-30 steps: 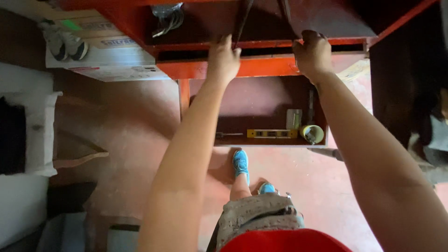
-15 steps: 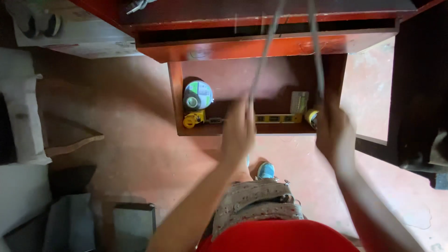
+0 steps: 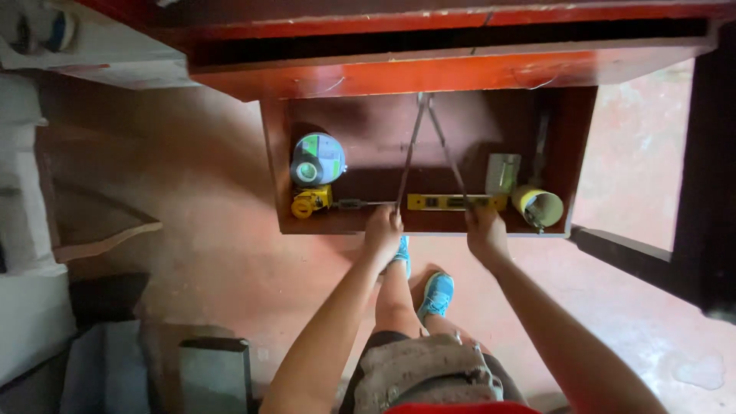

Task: The person sorts hand tools in an open wooden drawer, moving wrenches and pliers aside and placing small items into plastic containers and a cardboard tube. They arrange a tape measure, spirit level, hammer, and sanding block into the drawer compartments and reposition items on the desk above.

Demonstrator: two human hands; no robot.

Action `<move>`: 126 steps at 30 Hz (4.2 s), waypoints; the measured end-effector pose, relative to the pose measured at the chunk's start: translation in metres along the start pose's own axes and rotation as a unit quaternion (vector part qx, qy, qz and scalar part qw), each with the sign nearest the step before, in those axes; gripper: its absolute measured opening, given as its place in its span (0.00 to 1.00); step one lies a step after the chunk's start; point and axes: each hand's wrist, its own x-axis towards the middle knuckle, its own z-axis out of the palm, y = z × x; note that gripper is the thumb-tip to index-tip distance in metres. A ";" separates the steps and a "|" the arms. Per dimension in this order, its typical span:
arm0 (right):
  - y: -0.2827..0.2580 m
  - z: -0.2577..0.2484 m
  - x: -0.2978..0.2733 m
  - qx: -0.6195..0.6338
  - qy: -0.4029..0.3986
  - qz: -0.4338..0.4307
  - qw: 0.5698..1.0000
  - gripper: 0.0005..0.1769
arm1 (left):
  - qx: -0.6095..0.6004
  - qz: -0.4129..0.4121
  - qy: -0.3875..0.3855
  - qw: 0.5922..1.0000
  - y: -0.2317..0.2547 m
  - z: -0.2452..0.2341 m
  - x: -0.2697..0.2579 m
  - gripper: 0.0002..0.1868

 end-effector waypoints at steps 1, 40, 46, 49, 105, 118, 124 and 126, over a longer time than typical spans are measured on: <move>0.006 0.009 0.018 0.010 0.022 -0.012 1.000 0.19 | -0.124 -0.019 0.000 0.992 -0.011 0.009 0.025 0.10; 0.057 0.102 0.145 -0.039 -0.129 0.015 0.991 0.29 | 0.244 -0.009 -0.081 0.966 -0.100 -0.004 0.137 0.23; 0.039 0.087 0.144 -0.124 -0.176 0.028 0.976 0.31 | 0.298 0.007 -0.075 0.952 -0.109 0.008 0.148 0.18; 0.042 0.079 0.132 -0.093 -0.145 0.033 0.985 0.30 | 0.297 0.004 -0.088 0.951 -0.095 -0.001 0.137 0.18; 0.391 -0.659 -0.240 0.480 0.126 0.202 0.845 0.08 | 0.104 0.607 -0.117 0.779 0.569 0.301 -0.309 0.13; 0.363 -0.543 -0.320 0.805 -0.014 -0.055 0.591 0.13 | -0.171 0.344 -0.406 0.829 0.598 0.410 -0.338 0.39; 0.375 -0.540 -0.297 0.736 -0.136 -0.174 0.640 0.15 | -0.399 0.243 -0.351 0.812 0.675 0.430 -0.381 0.18; 0.391 -0.580 -0.274 0.673 -0.113 -0.202 0.703 0.16 | -0.438 0.251 -0.333 0.796 0.670 0.439 -0.365 0.17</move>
